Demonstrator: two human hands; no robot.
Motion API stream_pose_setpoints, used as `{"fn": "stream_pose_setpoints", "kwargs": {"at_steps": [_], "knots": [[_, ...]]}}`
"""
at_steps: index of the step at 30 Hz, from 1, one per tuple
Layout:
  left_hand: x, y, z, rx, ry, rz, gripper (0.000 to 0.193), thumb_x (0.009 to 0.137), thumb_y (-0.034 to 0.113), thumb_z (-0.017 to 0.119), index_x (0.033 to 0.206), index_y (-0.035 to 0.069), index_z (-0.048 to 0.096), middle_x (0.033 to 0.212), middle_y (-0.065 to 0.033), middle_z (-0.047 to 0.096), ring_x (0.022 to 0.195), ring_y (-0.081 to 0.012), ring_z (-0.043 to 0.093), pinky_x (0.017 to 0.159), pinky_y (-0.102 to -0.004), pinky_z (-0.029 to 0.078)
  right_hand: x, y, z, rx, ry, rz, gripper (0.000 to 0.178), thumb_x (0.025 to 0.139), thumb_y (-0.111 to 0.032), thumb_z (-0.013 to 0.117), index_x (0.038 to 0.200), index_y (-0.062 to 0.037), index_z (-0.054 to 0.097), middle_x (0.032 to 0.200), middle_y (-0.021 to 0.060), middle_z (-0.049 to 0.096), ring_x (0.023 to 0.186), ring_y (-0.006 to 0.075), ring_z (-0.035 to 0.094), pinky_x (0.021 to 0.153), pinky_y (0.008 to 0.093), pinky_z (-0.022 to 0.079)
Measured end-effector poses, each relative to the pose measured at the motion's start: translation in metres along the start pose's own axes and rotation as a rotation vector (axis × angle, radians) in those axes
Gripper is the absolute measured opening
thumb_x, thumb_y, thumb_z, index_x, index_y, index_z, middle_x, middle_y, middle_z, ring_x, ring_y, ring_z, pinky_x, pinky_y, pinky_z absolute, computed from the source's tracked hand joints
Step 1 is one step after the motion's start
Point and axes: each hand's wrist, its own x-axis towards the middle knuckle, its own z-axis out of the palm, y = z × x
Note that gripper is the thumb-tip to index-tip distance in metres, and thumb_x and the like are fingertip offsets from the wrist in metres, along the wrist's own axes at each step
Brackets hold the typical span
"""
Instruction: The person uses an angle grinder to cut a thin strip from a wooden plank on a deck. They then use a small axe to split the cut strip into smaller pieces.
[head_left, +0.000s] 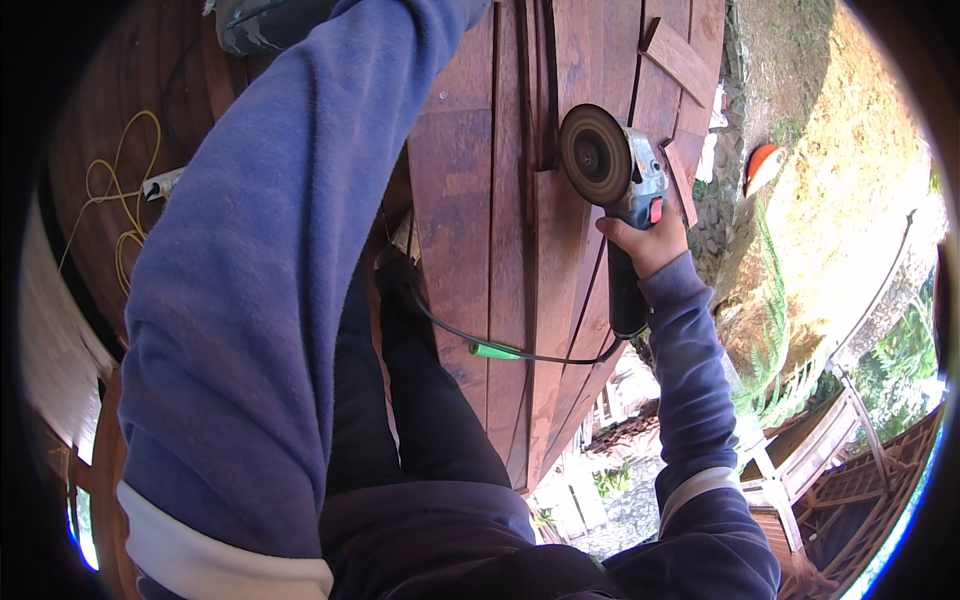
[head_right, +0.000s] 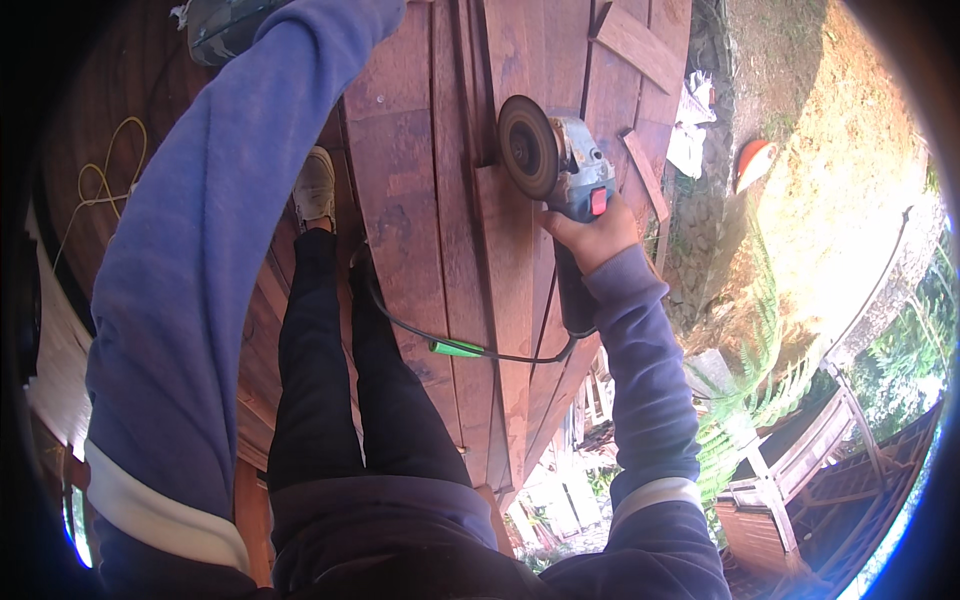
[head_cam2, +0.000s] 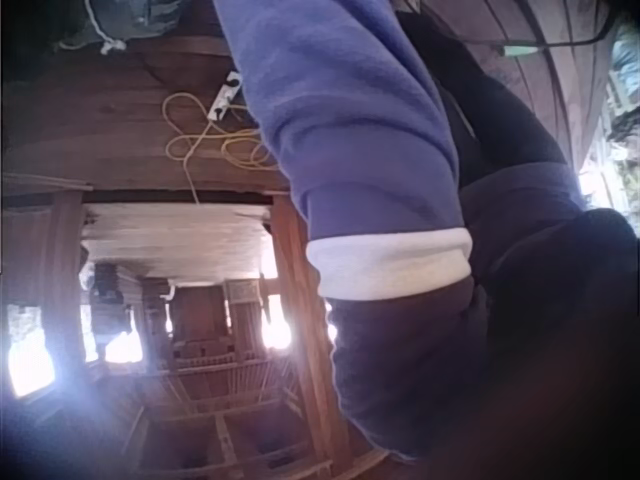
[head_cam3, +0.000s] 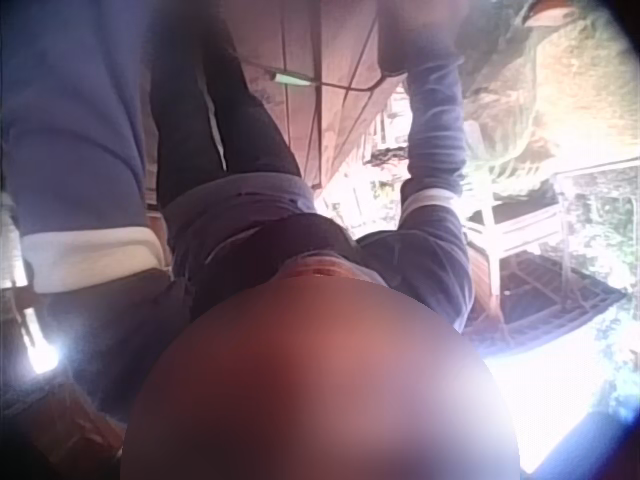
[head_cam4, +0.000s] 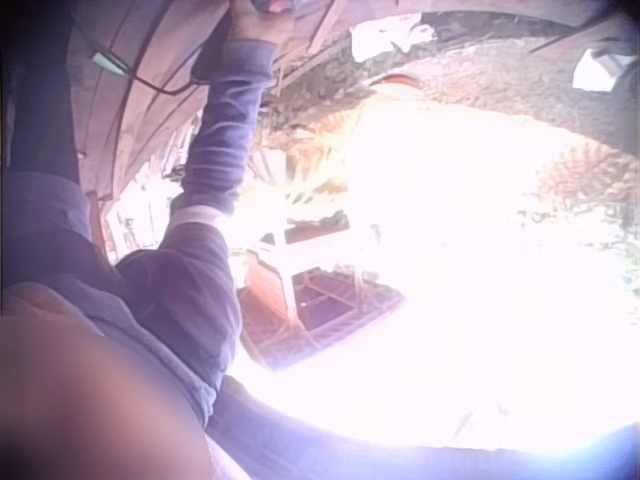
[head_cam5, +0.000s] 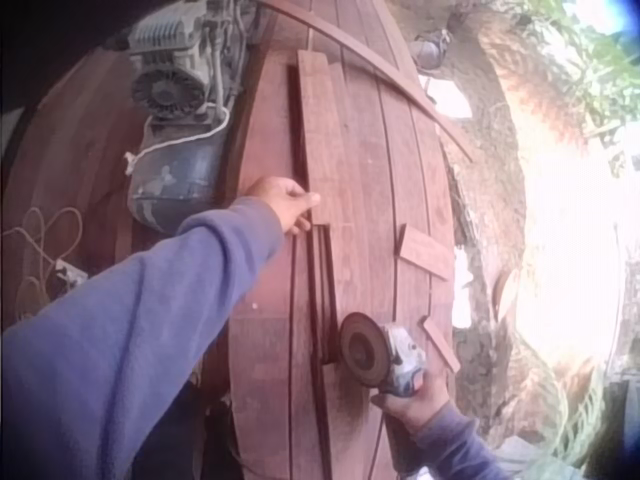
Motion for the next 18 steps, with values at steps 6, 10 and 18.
{"fn": "stream_pose_setpoints", "kwargs": {"at_steps": [6, 10, 18], "knots": [[-0.0026, 0.0043, 0.0007, -0.003, 0.013, -0.013, 0.035, 0.1, 0.03, 0.074, 0.11, -0.004, 0.072, 0.086, -0.0147, 0.078, 0.072, -0.0207, 0.077, 0.063, -0.0335, 0.061, 0.004, -0.002, -0.0011, 0.011, -0.014, -0.006, 0.046, 0.079, -0.022, 0.09, 0.113, 0.0039, 0.071, 0.1, 0.0092, 0.076, 0.088, 0.0167, 0.071, 0.082, 0.034, 0.057], [-0.0056, 0.008, -0.0001, 0.04, 0.018, -0.034, 0.035, 0.1, 0.03, 0.074, 0.11, -0.003, 0.073, 0.084, -0.0145, 0.078, 0.072, -0.0205, 0.077, 0.063, -0.0333, 0.061, 0.001, 0.0019, 0.0001, -0.052, 0.044, 0.0, 0.046, 0.079, -0.027, 0.089, 0.109, 0.0044, 0.073, 0.095, 0.0115, 0.077, 0.085, 0.0197, 0.074, 0.079, 0.0353, 0.058], [-0.0039, 0.0047, 0.0005, 0.008, 0.016, -0.027, 0.034, 0.101, 0.03, 0.074, 0.11, -0.003, 0.073, 0.086, -0.0151, 0.078, 0.072, -0.021, 0.077, 0.063, -0.0338, 0.062, -0.0017, -0.0045, 0.0015, 0.004, 0.03, -0.018, 0.044, 0.08, -0.026, 0.088, 0.109, 0.0034, 0.073, 0.095, 0.0103, 0.077, 0.084, 0.019, 0.073, 0.079, 0.035, 0.058]]}}
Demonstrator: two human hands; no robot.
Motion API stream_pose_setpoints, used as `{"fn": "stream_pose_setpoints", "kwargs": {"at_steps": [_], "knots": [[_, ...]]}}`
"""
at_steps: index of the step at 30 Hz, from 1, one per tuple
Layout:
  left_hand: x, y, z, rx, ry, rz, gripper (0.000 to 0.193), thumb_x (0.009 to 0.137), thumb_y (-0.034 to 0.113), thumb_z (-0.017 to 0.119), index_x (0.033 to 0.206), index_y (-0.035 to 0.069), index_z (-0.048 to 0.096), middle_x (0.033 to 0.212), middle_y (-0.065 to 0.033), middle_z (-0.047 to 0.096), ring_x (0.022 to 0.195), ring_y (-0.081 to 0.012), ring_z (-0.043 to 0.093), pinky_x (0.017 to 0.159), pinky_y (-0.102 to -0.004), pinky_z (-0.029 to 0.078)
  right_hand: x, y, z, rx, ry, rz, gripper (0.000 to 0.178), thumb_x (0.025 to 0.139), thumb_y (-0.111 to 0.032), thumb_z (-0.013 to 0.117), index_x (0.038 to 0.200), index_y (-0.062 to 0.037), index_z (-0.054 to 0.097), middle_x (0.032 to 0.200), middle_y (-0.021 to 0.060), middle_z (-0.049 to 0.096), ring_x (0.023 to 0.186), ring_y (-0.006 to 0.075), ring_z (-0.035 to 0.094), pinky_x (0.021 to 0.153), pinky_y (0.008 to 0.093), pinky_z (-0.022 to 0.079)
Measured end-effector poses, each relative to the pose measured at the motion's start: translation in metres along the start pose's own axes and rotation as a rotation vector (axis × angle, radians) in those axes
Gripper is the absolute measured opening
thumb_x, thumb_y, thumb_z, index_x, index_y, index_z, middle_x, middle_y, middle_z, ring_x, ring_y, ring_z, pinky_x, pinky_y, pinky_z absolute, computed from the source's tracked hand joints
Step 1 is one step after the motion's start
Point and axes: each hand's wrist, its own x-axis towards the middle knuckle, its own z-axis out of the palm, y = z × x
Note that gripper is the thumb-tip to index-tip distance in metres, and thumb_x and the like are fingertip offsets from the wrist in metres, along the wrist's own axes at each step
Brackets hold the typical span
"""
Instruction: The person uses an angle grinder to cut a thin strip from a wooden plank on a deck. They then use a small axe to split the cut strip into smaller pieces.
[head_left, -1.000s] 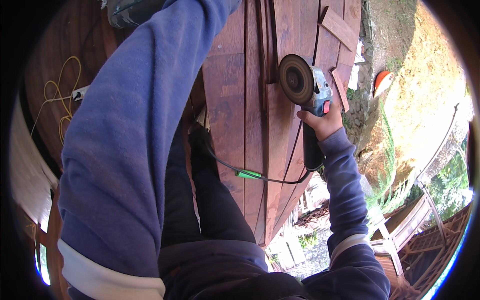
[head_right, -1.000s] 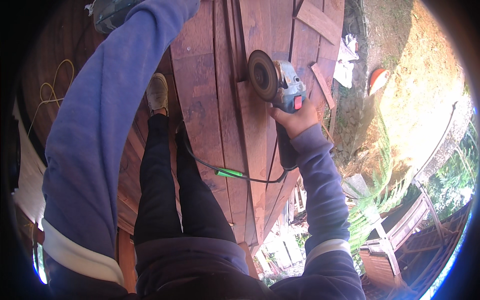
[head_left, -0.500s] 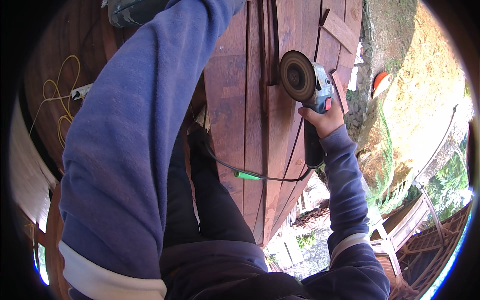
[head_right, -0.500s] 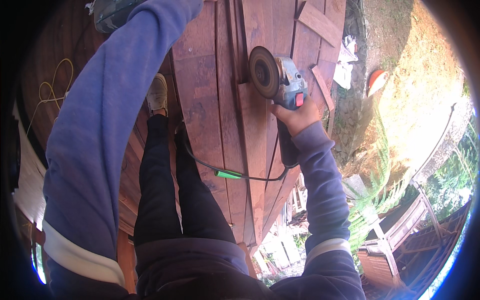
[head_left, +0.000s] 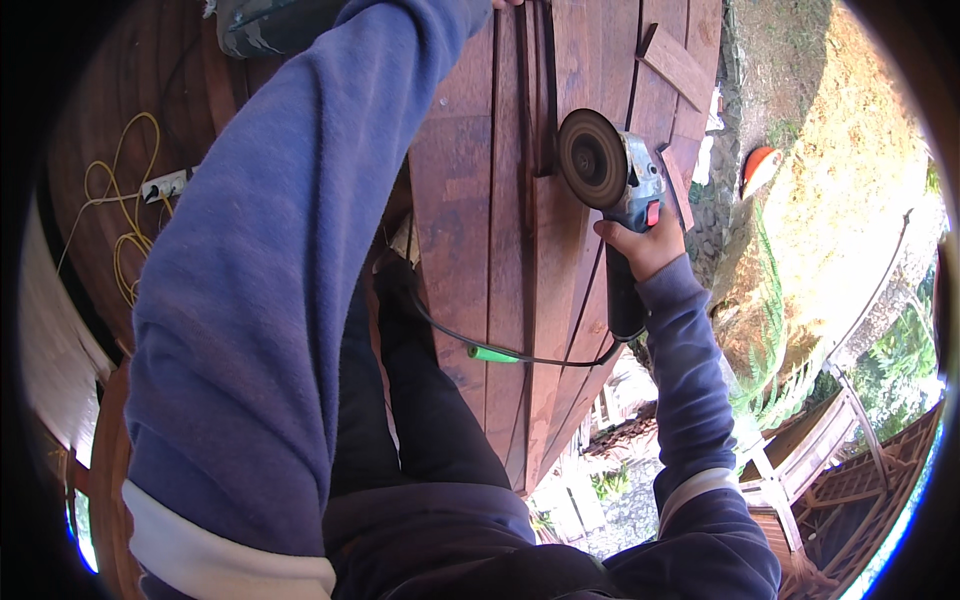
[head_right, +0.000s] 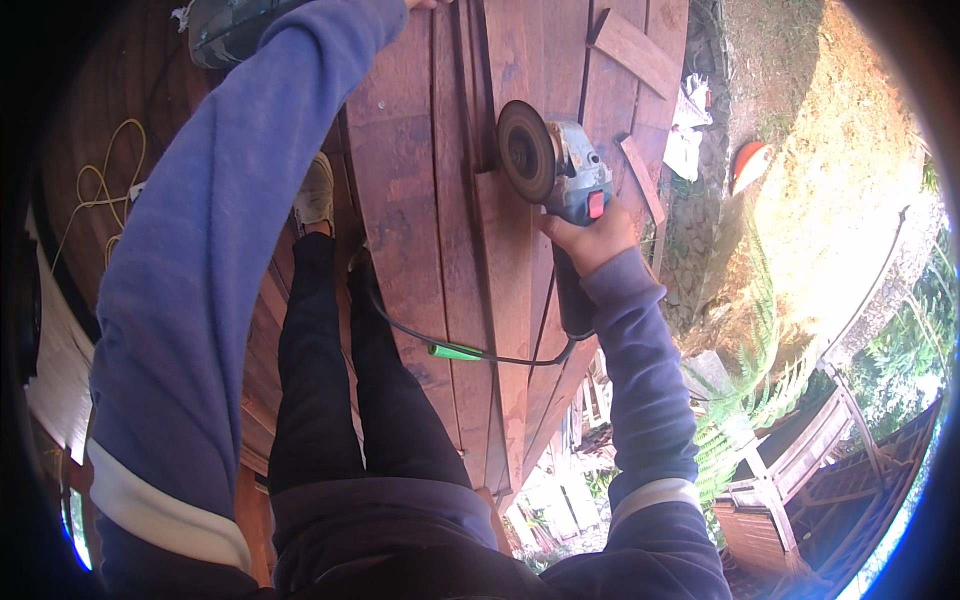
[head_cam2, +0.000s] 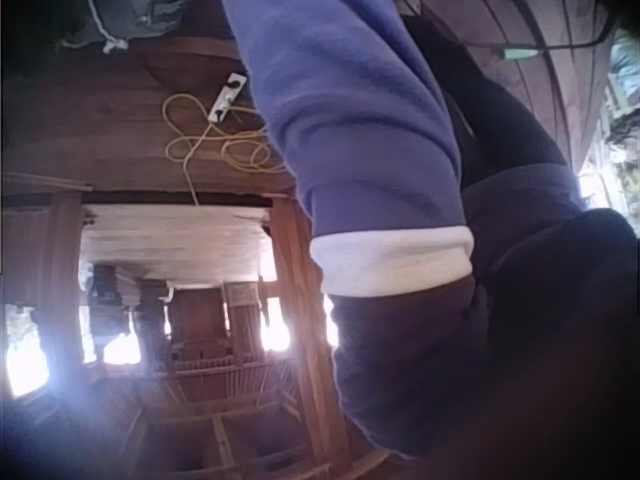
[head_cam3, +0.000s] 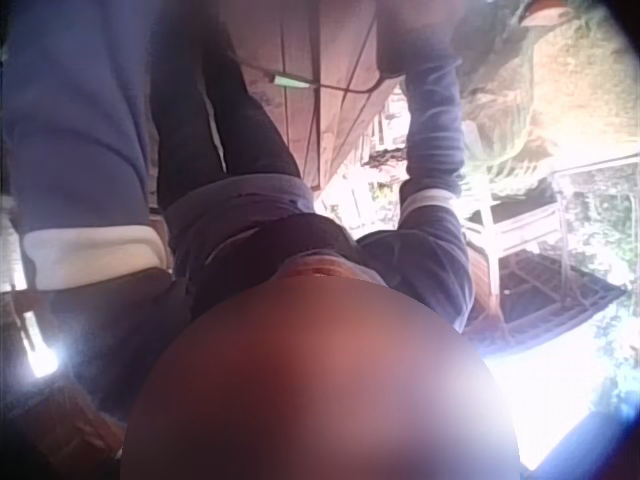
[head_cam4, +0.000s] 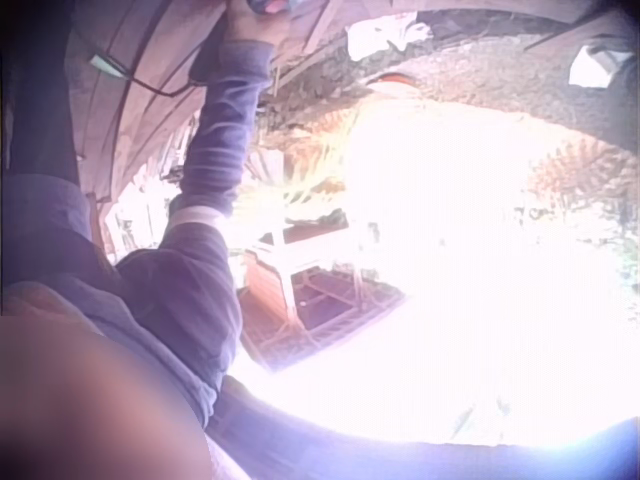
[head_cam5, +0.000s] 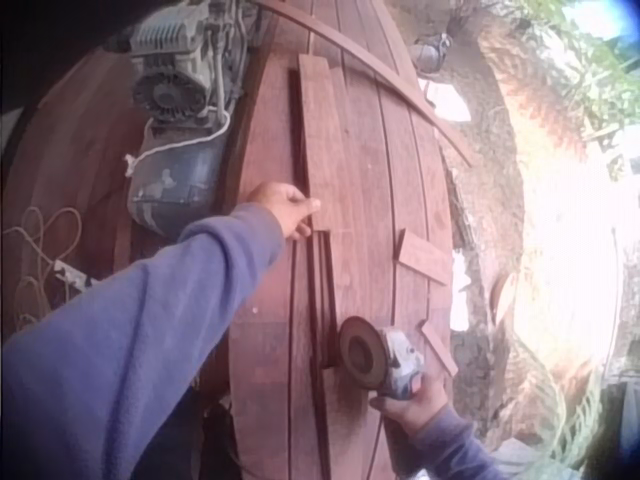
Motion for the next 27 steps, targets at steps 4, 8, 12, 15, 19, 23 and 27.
{"fn": "stream_pose_setpoints", "kwargs": {"at_steps": [4, 8, 12, 15, 19, 23, 27], "knots": [[0.002, -0.002, 0.0, -0.012, -0.009, 0.013, 0.034, 0.101, 0.029, 0.073, 0.11, -0.004, 0.072, 0.087, -0.0154, 0.078, 0.072, -0.0211, 0.077, 0.063, -0.0338, 0.062, 0.003, -0.005, -0.001, 0.024, -0.022, -0.016, 0.041, 0.082, -0.024, 0.087, 0.11, 0.0021, 0.074, 0.095, 0.0088, 0.077, 0.083, 0.0173, 0.072, 0.078, 0.0339, 0.057], [0.002, -0.002, 0.001, -0.01, -0.017, 0.012, 0.034, 0.101, 0.028, 0.073, 0.11, -0.004, 0.072, 0.087, -0.0156, 0.078, 0.071, -0.0209, 0.077, 0.062, -0.0337, 0.061, 0.005, -0.009, 0.0, 0.083, -0.015, -0.048, 0.041, 0.082, -0.024, 0.087, 0.11, 0.0023, 0.074, 0.095, 0.0084, 0.077, 0.084, 0.017, 0.072, 0.078, 0.0338, 0.057], [-0.001, 0.0, 0.002, -0.003, -0.003, 0.015, 0.034, 0.101, 0.027, 0.073, 0.11, -0.005, 0.072, 0.086, -0.0158, 0.078, 0.071, -0.0207, 0.077, 0.062, -0.0336, 0.061, 0.007, -0.011, -0.001, 0.017, 0.013, -0.012, 0.042, 0.081, -0.024, 0.088, 0.11, 0.0028, 0.074, 0.095, 0.0088, 0.077, 0.084, 0.0175, 0.073, 0.079, 0.0339, 0.057], [-0.003, 0.001, 0.0, 0.011, -0.001, 0.02, 0.033, 0.101, 0.027, 0.073, 0.109, -0.005, 0.072, 0.085, -0.0153, 0.078, 0.071, -0.0202, 0.077, 0.062, -0.0332, 0.061, 0.012, -0.009, -0.001, 0.024, 0.013, -0.014, 0.044, 0.08, -0.026, 0.088, 0.11, 0.0036, 0.074, 0.095, 0.0096, 0.077, 0.084, 0.0178, 0.073, 0.078, 0.034, 0.057], [-0.004, 0.004, -0.001, 0.03, -0.008, 0.013, 0.033, 0.101, 0.028, 0.073, 0.108, -0.004, 0.073, 0.085, -0.0145, 0.079, 0.07, -0.0197, 0.077, 0.063, -0.0327, 0.061, 0.014, -0.003, -0.001, 0.044, -0.009, -0.019, 0.047, 0.08, -0.028, 0.089, 0.11, 0.0047, 0.073, 0.095, 0.0103, 0.077, 0.084, 0.0183, 0.073, 0.078, 0.0344, 0.058], [-0.004, 0.006, 0.0, 0.031, 0.01, -0.009, 0.033, 0.1, 0.029, 0.073, 0.108, -0.004, 0.073, 0.084, -0.0148, 0.079, 0.069, -0.02, 0.076, 0.062, -0.0329, 0.061, 0.009, 0.003, 0.001, -0.018, 0.031, -0.04, 0.048, 0.079, -0.028, 0.089, 0.11, 0.0048, 0.073, 0.094, 0.0105, 0.077, 0.083, 0.0191, 0.073, 0.078, 0.0348, 0.058], [-0.004, 0.004, 0.0, 0.006, 0.003, -0.001, 0.033, 0.1, 0.028, 0.073, 0.108, -0.004, 0.073, 0.084, -0.0149, 0.079, 0.069, -0.0201, 0.076, 0.062, -0.0329, 0.06, 0.01, 0.0, 0.002, 0.014, 0.015, -0.008, 0.046, 0.079, -0.027, 0.089, 0.109, 0.0045, 0.073, 0.094, 0.0109, 0.077, 0.084, 0.0195, 0.074, 0.078, 0.0352, 0.058]]}}
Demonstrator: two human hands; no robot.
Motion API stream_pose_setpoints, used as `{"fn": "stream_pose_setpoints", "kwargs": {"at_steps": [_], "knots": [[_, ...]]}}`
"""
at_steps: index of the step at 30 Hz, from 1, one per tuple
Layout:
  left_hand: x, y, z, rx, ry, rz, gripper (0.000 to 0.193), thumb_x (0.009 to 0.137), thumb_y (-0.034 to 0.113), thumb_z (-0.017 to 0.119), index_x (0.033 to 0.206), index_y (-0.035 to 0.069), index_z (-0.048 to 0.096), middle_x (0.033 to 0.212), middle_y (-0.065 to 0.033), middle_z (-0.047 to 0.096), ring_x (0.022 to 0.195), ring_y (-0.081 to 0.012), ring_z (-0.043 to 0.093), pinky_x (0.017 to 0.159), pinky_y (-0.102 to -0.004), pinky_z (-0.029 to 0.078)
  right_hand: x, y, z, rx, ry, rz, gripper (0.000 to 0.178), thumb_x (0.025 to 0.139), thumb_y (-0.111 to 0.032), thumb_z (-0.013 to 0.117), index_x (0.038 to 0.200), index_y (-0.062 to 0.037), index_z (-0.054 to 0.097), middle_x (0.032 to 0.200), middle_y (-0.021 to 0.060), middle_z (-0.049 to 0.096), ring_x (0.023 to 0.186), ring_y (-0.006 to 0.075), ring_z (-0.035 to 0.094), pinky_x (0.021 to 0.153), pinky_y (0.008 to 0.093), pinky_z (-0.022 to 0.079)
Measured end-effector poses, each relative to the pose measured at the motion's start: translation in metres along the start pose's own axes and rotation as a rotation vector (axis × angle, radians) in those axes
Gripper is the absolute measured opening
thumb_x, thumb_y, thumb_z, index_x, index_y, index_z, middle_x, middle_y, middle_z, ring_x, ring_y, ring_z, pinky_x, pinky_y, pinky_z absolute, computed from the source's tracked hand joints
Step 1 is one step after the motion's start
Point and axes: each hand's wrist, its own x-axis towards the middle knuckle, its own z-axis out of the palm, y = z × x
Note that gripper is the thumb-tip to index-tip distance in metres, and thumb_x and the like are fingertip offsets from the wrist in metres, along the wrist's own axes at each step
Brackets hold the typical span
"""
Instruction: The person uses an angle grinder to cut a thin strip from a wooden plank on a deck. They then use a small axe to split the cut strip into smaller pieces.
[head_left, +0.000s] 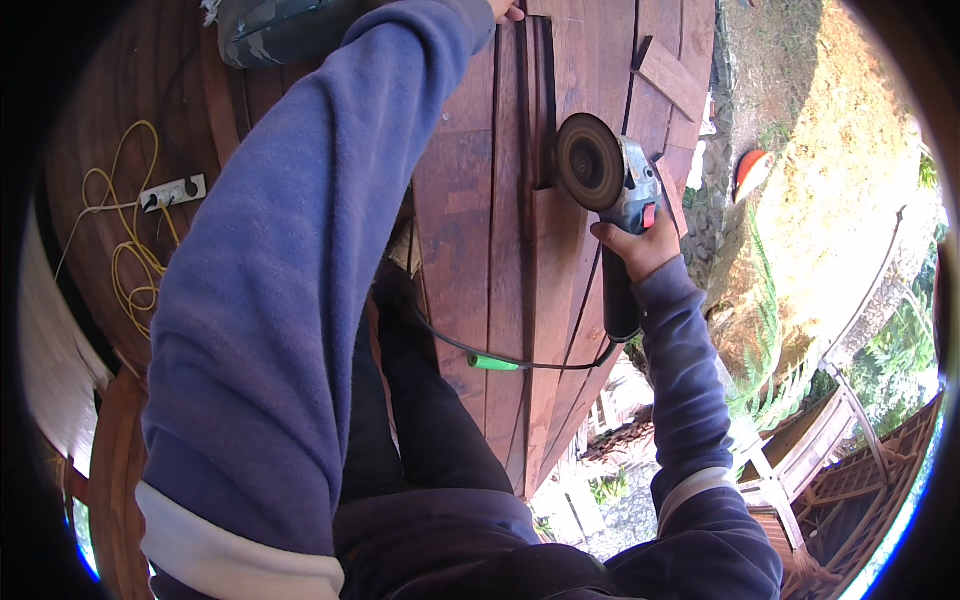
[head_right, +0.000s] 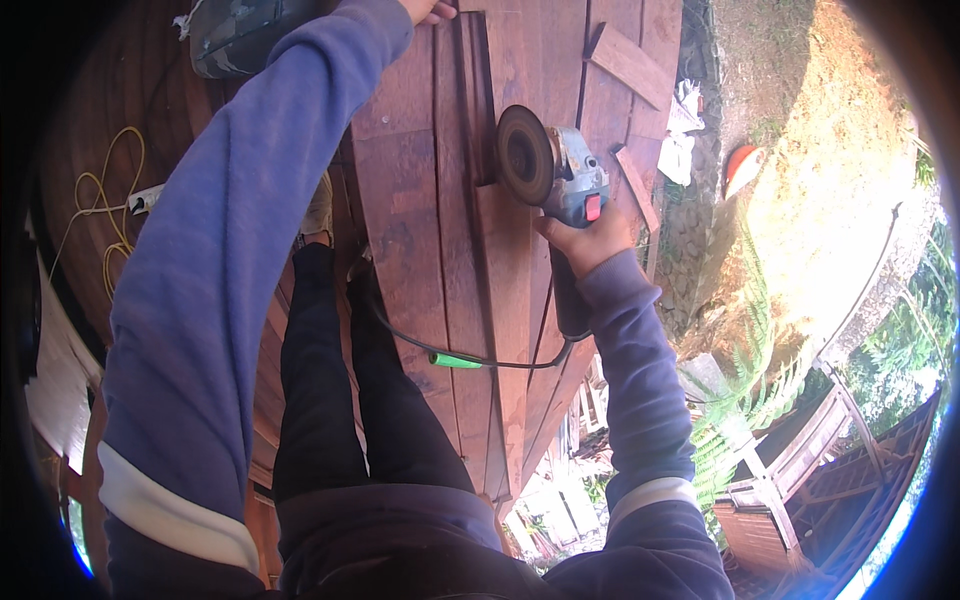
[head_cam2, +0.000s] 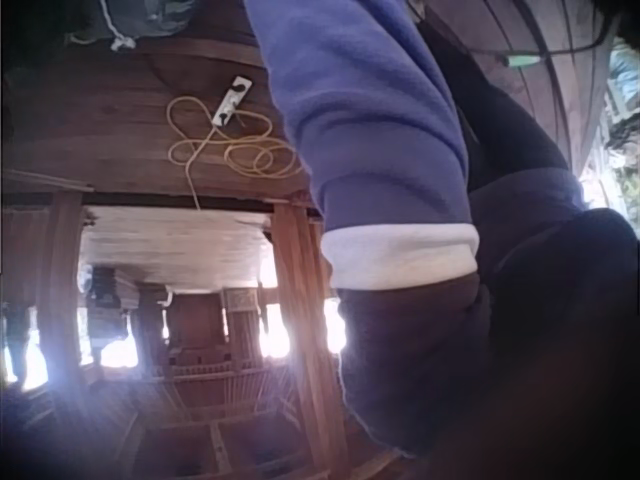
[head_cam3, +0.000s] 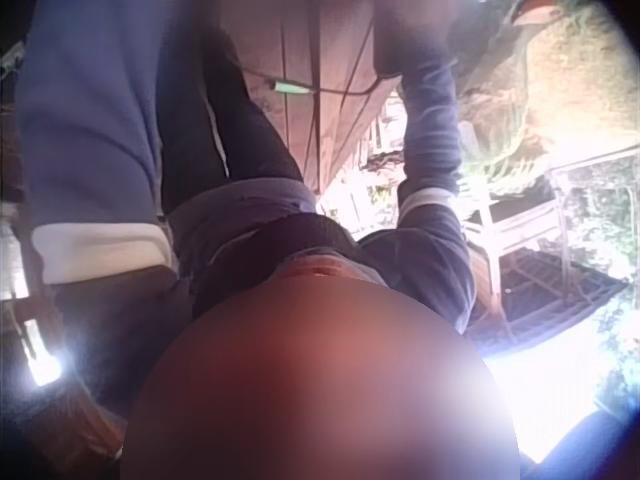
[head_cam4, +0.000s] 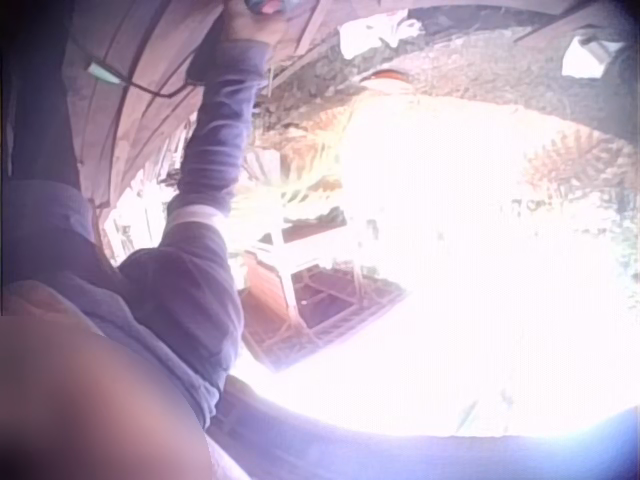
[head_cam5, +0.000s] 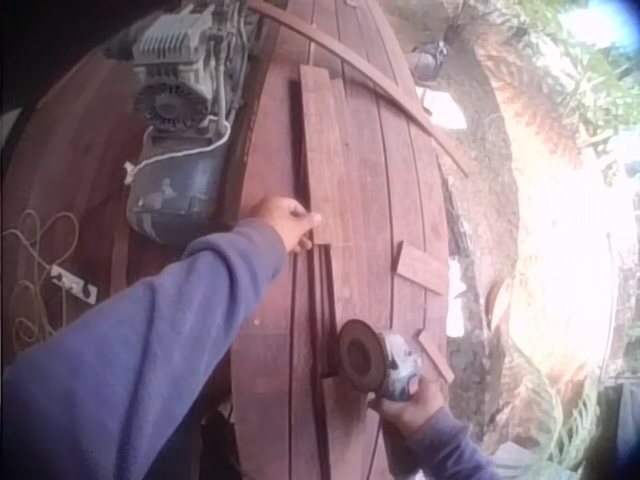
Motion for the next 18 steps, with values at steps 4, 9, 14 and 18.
{"fn": "stream_pose_setpoints", "kwargs": {"at_steps": [4, 9, 14, 18], "knots": [[-0.001, 0.0, -0.001, -0.01, -0.013, 0.007, 0.033, 0.1, 0.029, 0.073, 0.109, -0.003, 0.073, 0.084, -0.0148, 0.079, 0.07, -0.0198, 0.076, 0.062, -0.033, 0.06, 0.003, -0.013, -0.003, 0.003, -0.006, 0.002, 0.048, 0.079, -0.026, 0.089, 0.111, 0.0048, 0.072, 0.097, 0.0114, 0.077, 0.086, 0.0195, 0.074, 0.08, 0.0352, 0.058], [-0.004, 0.006, -0.002, 0.042, 0.003, -0.019, 0.034, 0.1, 0.03, 0.074, 0.11, -0.002, 0.073, 0.085, -0.014, 0.079, 0.069, -0.0188, 0.076, 0.063, -0.0321, 0.059, 0.002, -0.03, -0.003, -0.09, 0.046, -0.042, 0.05, 0.079, -0.027, 0.089, 0.112, 0.0058, 0.071, 0.098, 0.0118, 0.077, 0.088, 0.0198, 0.074, 0.081, 0.0349, 0.058], [-0.006, 0.006, -0.003, 0.062, -0.009, -0.01, 0.035, 0.1, 0.031, 0.074, 0.109, -0.002, 0.074, 0.085, -0.0137, 0.079, 0.068, -0.0183, 0.075, 0.062, -0.0317, 0.058, 0.005, -0.037, -0.004, -0.119, 0.05, -0.022, 0.049, 0.079, -0.027, 0.089, 0.112, 0.0055, 0.071, 0.098, 0.0118, 0.077, 0.089, 0.0198, 0.074, 0.082, 0.0348, 0.058], [-0.001, 0.003, -0.001, 0.015, -0.016, -0.014, 0.034, 0.1, 0.03, 0.074, 0.108, -0.002, 0.074, 0.083, -0.0135, 0.079, 0.068, -0.0181, 0.075, 0.062, -0.0319, 0.059, 0.009, -0.037, -0.004, -0.074, 0.034, -0.045, 0.049, 0.078, -0.023, 0.089, 0.115, 0.0037, 0.07, 0.1, 0.0105, 0.077, 0.09, 0.0192, 0.073, 0.084, 0.0348, 0.057]]}}
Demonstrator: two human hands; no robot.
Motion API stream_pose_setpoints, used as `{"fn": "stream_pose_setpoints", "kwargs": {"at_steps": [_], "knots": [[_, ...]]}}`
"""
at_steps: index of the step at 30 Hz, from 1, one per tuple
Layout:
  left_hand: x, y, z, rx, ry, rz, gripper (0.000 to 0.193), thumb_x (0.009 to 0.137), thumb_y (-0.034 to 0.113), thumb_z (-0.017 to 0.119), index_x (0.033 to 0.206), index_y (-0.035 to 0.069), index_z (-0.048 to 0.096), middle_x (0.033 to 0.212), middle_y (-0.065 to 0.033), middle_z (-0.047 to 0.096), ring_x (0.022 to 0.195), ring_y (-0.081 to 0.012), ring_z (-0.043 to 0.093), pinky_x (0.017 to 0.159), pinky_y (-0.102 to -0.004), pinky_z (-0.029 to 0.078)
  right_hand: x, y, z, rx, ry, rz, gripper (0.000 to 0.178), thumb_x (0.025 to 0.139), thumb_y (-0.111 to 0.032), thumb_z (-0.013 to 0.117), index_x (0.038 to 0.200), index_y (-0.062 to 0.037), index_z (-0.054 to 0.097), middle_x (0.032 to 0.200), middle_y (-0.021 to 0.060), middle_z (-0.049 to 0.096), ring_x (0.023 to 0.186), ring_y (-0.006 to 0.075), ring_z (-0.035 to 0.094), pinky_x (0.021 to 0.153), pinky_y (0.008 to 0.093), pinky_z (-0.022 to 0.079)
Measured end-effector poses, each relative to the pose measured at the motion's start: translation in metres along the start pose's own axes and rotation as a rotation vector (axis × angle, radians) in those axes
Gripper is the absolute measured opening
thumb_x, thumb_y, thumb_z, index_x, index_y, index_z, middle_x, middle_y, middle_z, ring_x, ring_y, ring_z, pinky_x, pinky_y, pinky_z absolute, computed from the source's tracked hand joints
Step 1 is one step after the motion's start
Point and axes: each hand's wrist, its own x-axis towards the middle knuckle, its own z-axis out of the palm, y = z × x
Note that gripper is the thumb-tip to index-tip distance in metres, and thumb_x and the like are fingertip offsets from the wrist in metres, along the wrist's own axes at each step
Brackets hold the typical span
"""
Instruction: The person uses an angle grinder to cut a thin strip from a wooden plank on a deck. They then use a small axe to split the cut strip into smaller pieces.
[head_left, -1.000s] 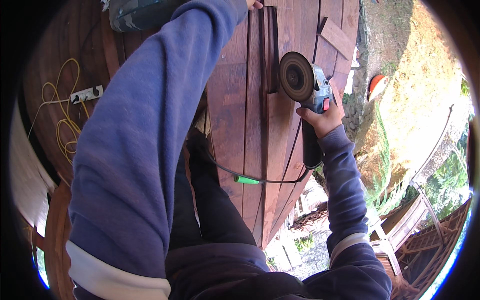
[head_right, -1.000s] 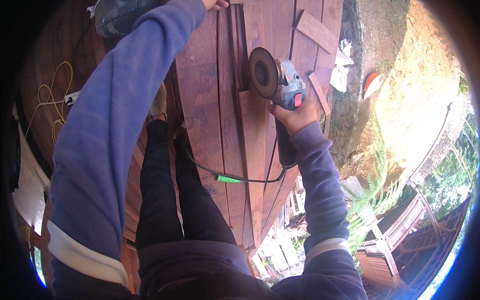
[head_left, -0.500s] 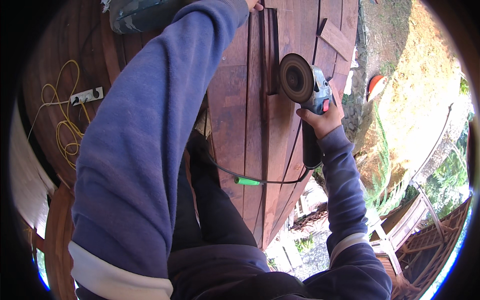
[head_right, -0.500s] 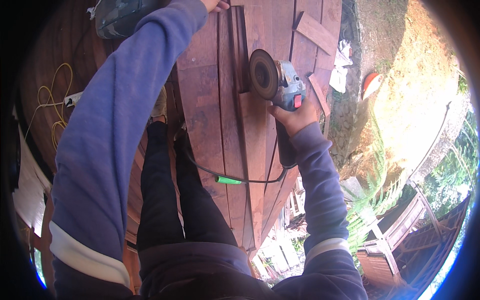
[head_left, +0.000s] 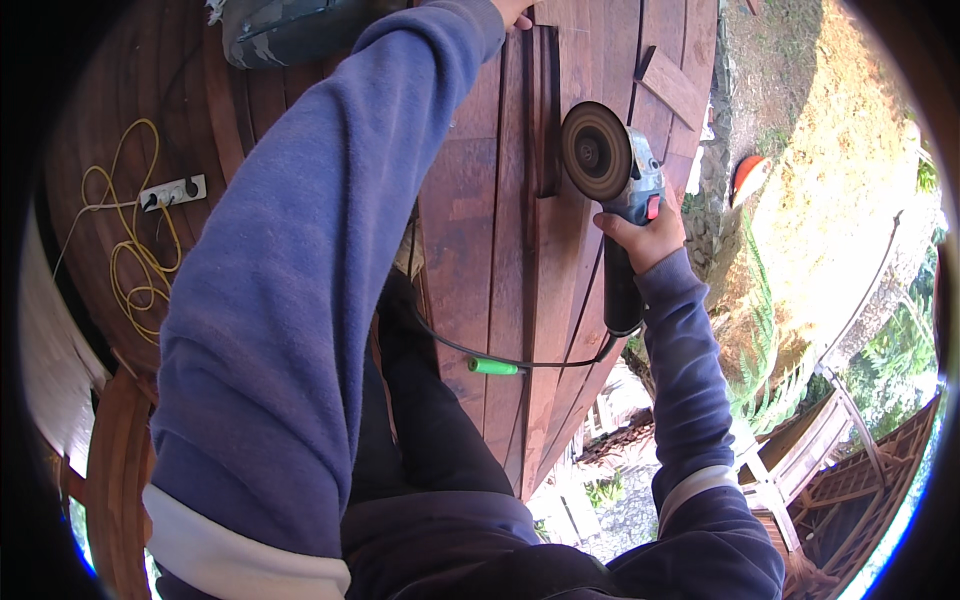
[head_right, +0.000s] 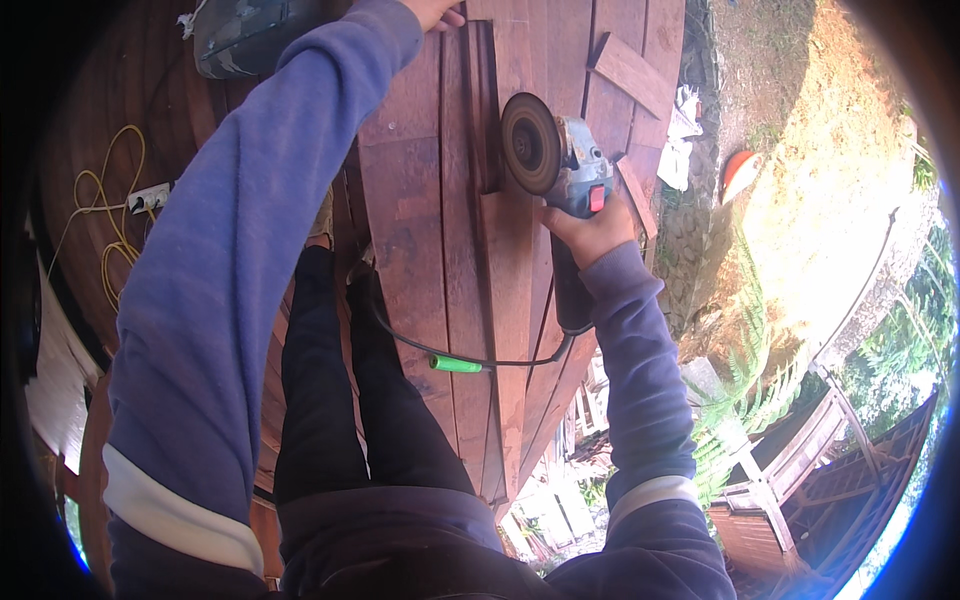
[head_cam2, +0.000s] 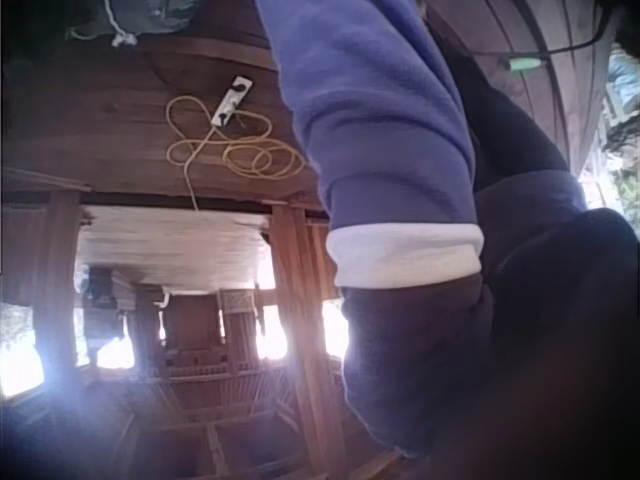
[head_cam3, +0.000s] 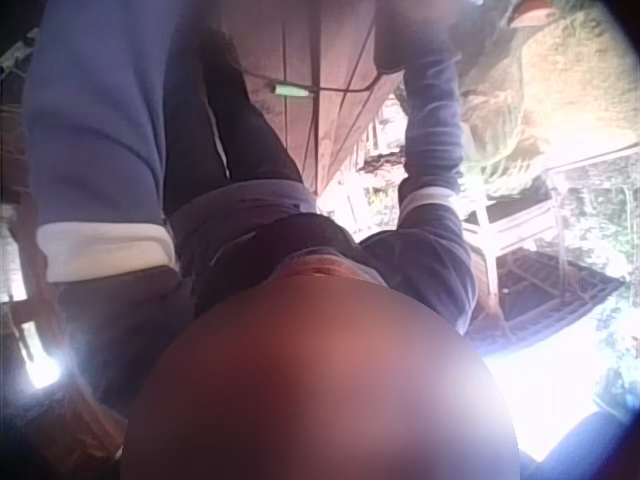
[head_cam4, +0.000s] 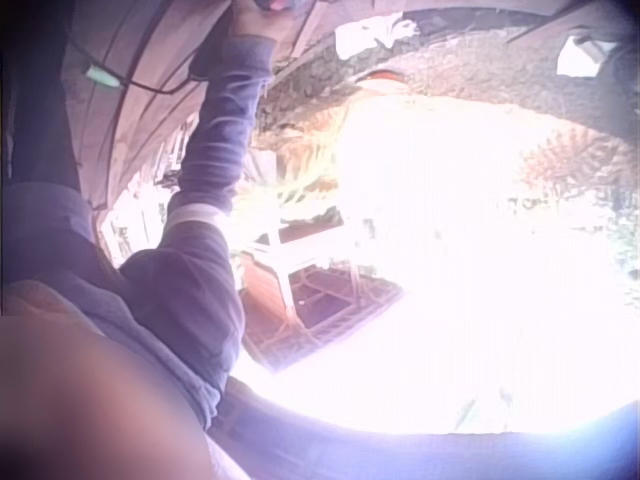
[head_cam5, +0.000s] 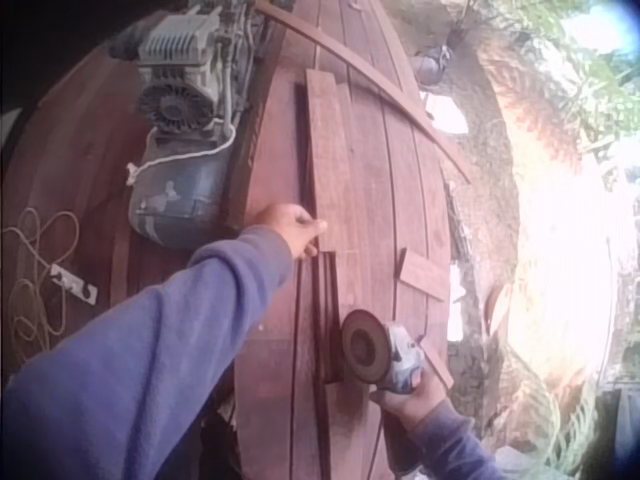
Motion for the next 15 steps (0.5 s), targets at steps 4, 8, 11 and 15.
{"fn": "stream_pose_setpoints", "kwargs": {"at_steps": [4, 8, 11, 15], "knots": [[0.003, -0.001, 0.002, -0.029, -0.002, -0.004, 0.033, 0.1, 0.03, 0.074, 0.108, -0.002, 0.074, 0.083, -0.0132, 0.079, 0.068, -0.0177, 0.075, 0.061, -0.0318, 0.059, 0.004, 0.001, 0.0, 0.056, -0.033, 0.024, 0.053, 0.079, -0.016, 0.09, 0.123, 0.0015, 0.065, 0.106, 0.0074, 0.075, 0.093, 0.0174, 0.069, 0.088, 0.0342, 0.056], [-0.001, 0.002, 0.0, 0.019, 0.012, -0.017, 0.033, 0.1, 0.03, 0.073, 0.108, -0.002, 0.074, 0.083, -0.0128, 0.079, 0.067, -0.0171, 0.075, 0.061, -0.0316, 0.058, 0.008, 0.003, 0.0, 0.097, -0.04, 0.015, 0.052, 0.08, -0.014, 0.088, 0.124, 0.001, 0.065, 0.109, 0.0058, 0.073, 0.095, 0.0162, 0.067, 0.09, 0.0331, 0.055], [-0.003, 0.005, -0.002, 0.065, 0.014, -0.022, 0.033, 0.1, 0.031, 0.074, 0.108, -0.001, 0.074, 0.084, -0.0122, 0.079, 0.067, -0.0165, 0.075, 0.061, -0.0311, 0.058, 0.011, 0.006, 0.001, 0.1, -0.032, 0.022, 0.051, 0.081, -0.013, 0.088, 0.124, 0.001, 0.065, 0.11, 0.0055, 0.073, 0.096, 0.016, 0.067, 0.09, 0.0328, 0.055], [-0.003, 0.005, -0.003, 0.062, 0.013, -0.02, 0.033, 0.1, 0.032, 0.074, 0.108, 0.0, 0.075, 0.083, -0.0115, 0.08, 0.068, -0.016, 0.075, 0.061, -0.031, 0.057, 0.015, 0.008, 0.002, 0.137, -0.049, 0.006, 0.05, 0.081, -0.013, 0.088, 0.123, 0.0019, 0.066, 0.109, 0.006, 0.074, 0.095, 0.016, 0.068, 0.089, 0.0327, 0.055]]}}
